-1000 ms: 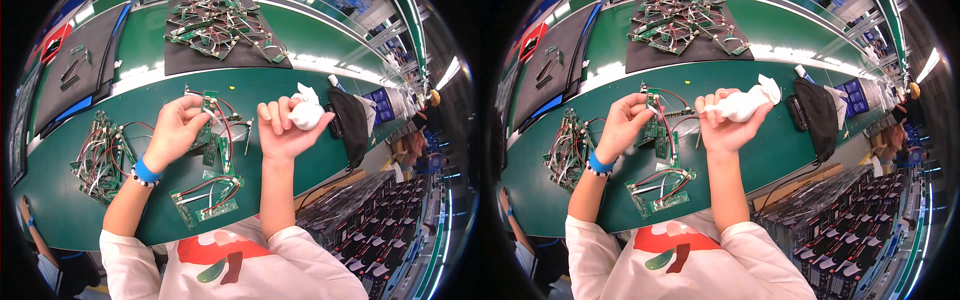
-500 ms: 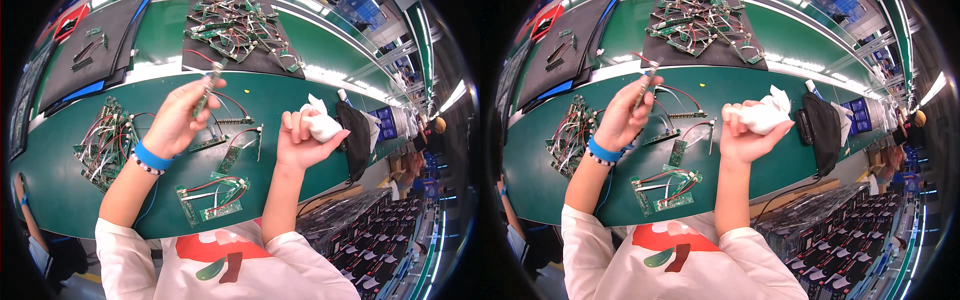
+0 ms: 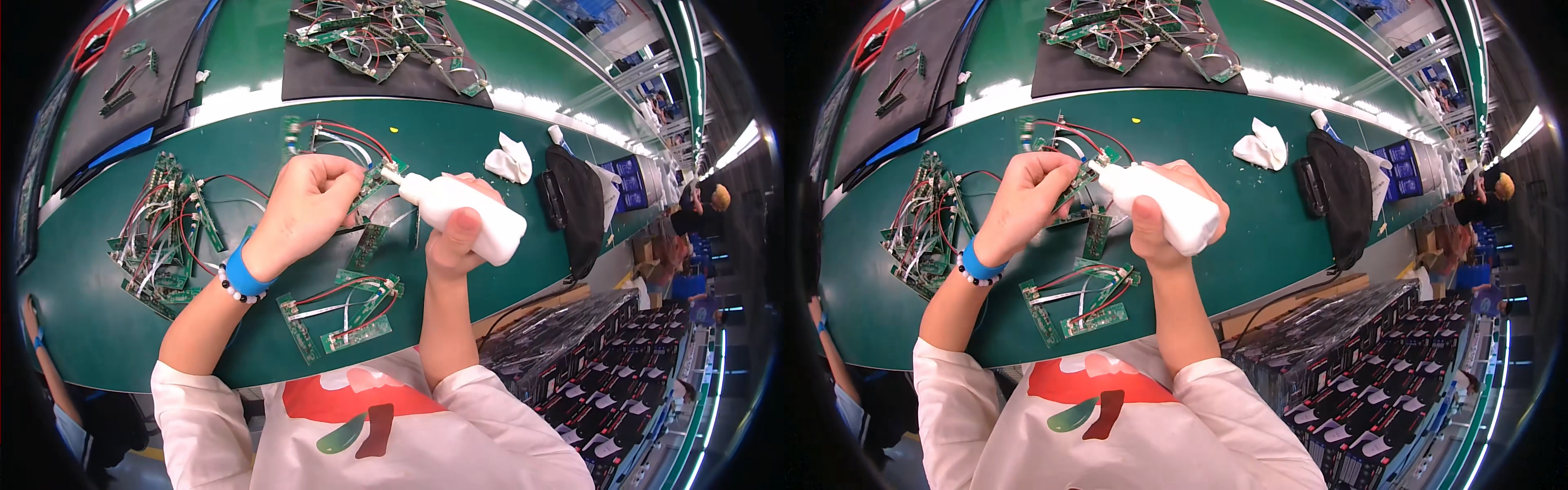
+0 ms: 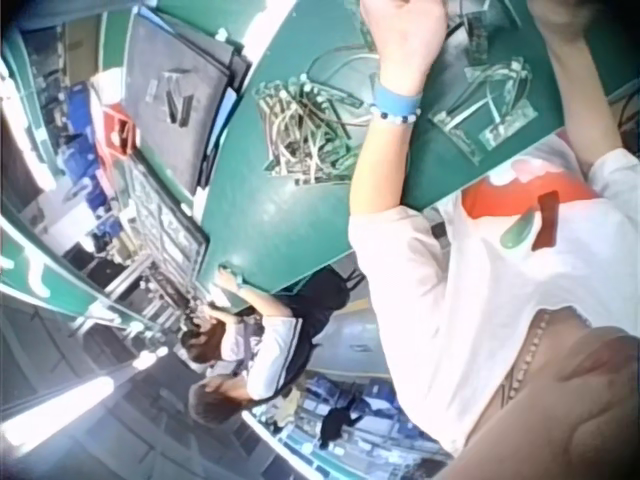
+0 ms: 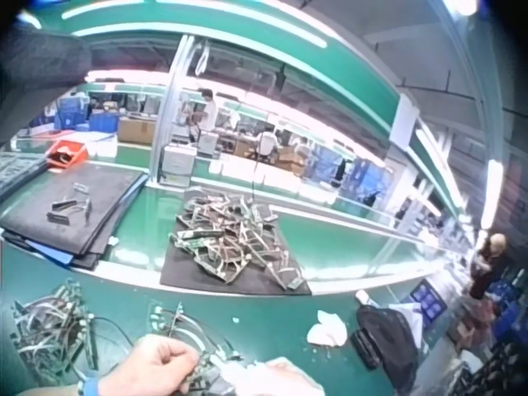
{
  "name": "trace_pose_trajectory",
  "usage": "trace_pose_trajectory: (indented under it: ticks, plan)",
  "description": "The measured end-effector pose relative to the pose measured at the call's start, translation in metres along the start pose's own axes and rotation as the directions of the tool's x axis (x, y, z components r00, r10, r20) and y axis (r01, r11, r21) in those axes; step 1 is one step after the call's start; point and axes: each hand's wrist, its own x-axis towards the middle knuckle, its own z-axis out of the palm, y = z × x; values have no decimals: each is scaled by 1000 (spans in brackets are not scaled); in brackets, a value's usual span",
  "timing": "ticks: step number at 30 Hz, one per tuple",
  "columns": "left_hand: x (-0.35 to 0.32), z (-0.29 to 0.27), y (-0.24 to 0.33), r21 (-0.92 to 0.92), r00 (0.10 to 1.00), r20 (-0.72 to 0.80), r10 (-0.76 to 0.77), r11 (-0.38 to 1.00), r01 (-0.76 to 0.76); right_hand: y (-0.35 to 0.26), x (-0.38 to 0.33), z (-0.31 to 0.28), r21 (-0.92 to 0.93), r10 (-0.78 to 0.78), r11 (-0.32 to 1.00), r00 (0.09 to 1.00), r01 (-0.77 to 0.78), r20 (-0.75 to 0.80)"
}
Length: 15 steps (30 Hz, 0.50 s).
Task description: Applying glue to small PCB components using a squeeze bottle on an assembly line.
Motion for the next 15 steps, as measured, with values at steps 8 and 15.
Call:
trace_pose_trajectory:
  ticks: [8, 15]
  plan:
    - [0, 1, -5, 173, 995, -27, 92, 981, -86, -3, -5, -3, -94, 79, 993, 987, -66, 140]
    - [-2, 2, -2, 194, 989, -43, 139, 972, -129, 7, -3, -3, -95, -118, 986, 977, 136, 176]
